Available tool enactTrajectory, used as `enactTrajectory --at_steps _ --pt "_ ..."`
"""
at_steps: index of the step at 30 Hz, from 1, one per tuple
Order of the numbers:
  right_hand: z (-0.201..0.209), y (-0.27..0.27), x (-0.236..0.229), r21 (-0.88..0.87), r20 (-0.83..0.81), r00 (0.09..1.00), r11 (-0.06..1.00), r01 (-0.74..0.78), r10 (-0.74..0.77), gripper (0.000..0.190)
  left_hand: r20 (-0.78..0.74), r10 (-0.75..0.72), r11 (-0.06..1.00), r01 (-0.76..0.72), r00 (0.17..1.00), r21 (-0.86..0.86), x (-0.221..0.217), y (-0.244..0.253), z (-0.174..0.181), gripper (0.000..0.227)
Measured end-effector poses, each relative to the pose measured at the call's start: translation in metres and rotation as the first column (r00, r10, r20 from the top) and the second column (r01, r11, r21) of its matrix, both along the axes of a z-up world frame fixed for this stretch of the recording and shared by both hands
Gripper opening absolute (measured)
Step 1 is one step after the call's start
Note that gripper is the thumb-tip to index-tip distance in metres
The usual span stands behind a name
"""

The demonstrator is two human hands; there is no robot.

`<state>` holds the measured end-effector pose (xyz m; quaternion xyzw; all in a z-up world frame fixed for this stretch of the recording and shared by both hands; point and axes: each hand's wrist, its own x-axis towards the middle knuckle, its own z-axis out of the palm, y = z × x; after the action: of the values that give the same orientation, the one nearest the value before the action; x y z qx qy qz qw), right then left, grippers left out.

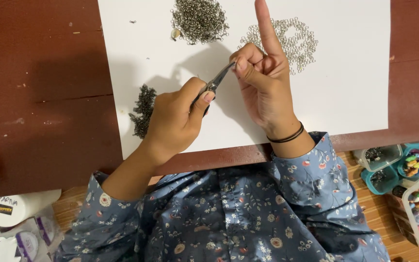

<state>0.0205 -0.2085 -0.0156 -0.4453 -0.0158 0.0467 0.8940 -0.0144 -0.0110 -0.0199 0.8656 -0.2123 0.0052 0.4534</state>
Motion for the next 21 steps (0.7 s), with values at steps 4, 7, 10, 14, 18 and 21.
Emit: enactTrajectory --at_steps 4,7,10,14,18,21 --pt "-0.001 0.0 -0.001 -0.024 0.017 1.0 0.999 0.023 -0.022 0.094 0.044 0.034 0.998 -0.036 0.998 0.05 0.0 -0.002 -0.003 0.019" --pt "-0.003 -0.001 0.0 -0.055 0.036 0.999 0.998 0.039 -0.037 0.093 0.051 0.052 0.998 -0.053 0.997 0.022 0.002 -0.003 0.0 0.016" --pt "-0.005 0.0 0.0 -0.163 0.094 0.993 0.983 0.079 -0.065 0.093 -0.021 0.158 0.986 -0.157 0.987 0.058 0.002 -0.004 0.012 0.023" --pt "-0.001 0.0 -0.002 -0.384 0.184 0.982 0.918 0.104 -0.035 0.088 -0.063 0.185 0.978 -0.19 0.981 -0.084 0.001 -0.011 0.035 0.025" --pt "0.021 0.007 -0.004 -0.351 0.126 0.989 0.936 -0.026 0.075 0.088 0.035 0.182 0.97 -0.174 0.983 -0.17 0.004 -0.012 0.05 0.021" --pt "0.025 0.007 -0.003 -0.35 0.094 0.991 0.935 -0.061 0.1 0.085 0.153 0.167 0.977 -0.142 0.974 -0.159 0.007 -0.011 0.054 0.013"
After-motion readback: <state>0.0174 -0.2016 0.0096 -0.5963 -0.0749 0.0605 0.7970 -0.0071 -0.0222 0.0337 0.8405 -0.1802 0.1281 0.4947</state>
